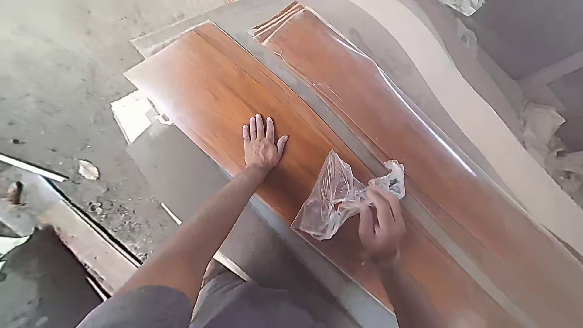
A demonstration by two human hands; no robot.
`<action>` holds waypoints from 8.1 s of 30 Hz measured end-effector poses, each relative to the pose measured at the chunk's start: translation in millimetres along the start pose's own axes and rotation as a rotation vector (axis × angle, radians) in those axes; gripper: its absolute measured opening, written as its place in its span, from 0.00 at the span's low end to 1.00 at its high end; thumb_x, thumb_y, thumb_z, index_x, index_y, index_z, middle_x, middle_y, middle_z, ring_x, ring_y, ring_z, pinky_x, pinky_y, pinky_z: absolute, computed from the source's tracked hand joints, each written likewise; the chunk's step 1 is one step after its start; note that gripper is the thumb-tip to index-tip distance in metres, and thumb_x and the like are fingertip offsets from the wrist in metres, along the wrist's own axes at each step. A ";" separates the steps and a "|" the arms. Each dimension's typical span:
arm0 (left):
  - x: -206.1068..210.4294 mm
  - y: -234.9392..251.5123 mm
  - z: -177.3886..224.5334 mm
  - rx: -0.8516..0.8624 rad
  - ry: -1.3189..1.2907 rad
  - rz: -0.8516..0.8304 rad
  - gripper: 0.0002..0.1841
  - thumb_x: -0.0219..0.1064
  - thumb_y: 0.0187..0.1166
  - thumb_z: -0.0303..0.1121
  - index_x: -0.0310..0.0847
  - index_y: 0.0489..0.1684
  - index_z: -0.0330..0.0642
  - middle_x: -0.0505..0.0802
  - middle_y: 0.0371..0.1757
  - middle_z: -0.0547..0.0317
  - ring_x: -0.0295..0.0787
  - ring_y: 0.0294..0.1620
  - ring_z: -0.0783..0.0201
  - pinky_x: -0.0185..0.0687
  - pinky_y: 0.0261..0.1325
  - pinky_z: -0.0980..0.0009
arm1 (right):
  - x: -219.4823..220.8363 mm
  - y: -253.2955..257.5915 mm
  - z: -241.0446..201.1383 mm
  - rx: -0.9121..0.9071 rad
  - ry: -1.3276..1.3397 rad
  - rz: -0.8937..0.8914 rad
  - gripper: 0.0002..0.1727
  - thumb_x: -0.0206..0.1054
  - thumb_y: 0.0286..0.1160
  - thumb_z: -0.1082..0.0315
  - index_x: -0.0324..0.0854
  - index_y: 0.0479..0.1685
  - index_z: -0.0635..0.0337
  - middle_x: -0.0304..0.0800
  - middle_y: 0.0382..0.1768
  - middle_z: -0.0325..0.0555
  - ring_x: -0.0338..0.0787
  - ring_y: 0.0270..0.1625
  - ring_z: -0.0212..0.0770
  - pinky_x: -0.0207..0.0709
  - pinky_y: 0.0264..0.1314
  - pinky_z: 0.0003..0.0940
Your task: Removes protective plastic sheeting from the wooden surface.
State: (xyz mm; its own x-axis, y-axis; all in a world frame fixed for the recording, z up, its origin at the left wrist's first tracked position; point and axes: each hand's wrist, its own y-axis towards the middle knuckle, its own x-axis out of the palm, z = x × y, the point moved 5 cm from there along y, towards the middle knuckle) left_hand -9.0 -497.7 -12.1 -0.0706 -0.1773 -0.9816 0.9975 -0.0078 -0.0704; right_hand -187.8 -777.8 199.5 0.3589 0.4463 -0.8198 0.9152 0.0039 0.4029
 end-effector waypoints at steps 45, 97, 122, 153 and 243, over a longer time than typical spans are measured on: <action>27.5 -42.0 120.8 0.196 0.017 0.046 0.39 0.31 0.87 0.66 0.55 0.95 0.60 0.54 0.97 0.60 0.43 0.97 0.55 0.34 0.96 0.48 | -15.1 -193.1 -5.9 1.001 0.288 -0.036 0.17 0.61 0.81 0.57 0.86 0.32 0.60 0.78 0.15 0.34 0.77 0.18 0.26 0.73 0.22 0.27; -18.0 -60.0 -9.7 0.118 -0.411 -0.341 0.40 0.38 0.83 0.72 0.63 0.92 0.66 0.48 0.98 0.47 0.33 0.98 0.45 0.21 0.93 0.34 | 191.2 -30.5 -76.7 0.776 0.195 -0.944 0.24 0.57 0.90 0.52 0.84 0.65 0.64 0.88 0.66 0.60 0.85 0.73 0.54 0.74 0.77 0.53; 2.8 -84.3 12.3 0.103 -0.033 0.028 0.37 0.33 0.81 0.73 0.58 0.92 0.79 0.55 0.97 0.57 0.42 0.98 0.51 0.32 0.95 0.43 | 52.9 -127.5 28.3 0.977 1.071 -0.579 0.09 0.67 0.75 0.66 0.83 0.32 0.62 0.81 0.21 0.40 0.81 0.24 0.31 0.80 0.30 0.27; 7.2 -81.2 11.7 0.112 -0.050 0.000 0.41 0.30 0.80 0.76 0.54 0.93 0.76 0.54 0.97 0.54 0.41 0.98 0.49 0.31 0.94 0.41 | -111.5 -236.0 160.7 1.148 0.344 -0.331 0.23 0.59 0.89 0.55 0.83 0.65 0.67 0.93 0.46 0.56 0.94 0.44 0.46 0.90 0.51 0.50; 49.2 -137.7 172.0 0.134 0.043 0.043 0.39 0.32 0.85 0.69 0.57 0.94 0.66 0.54 0.97 0.57 0.41 0.98 0.57 0.33 0.97 0.50 | -137.6 -268.5 95.4 0.689 0.750 -0.102 0.16 0.64 0.67 0.78 0.94 0.51 0.67 0.99 0.46 0.43 0.95 0.51 0.23 0.87 0.59 0.20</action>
State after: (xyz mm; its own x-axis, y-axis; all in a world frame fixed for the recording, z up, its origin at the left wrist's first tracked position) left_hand -149.0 -674.6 -20.2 -0.0246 -0.1376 -0.9902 0.9912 -0.1324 -0.0062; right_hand -465.5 -925.6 165.4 0.2827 0.9187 -0.2756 0.9264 -0.3360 -0.1698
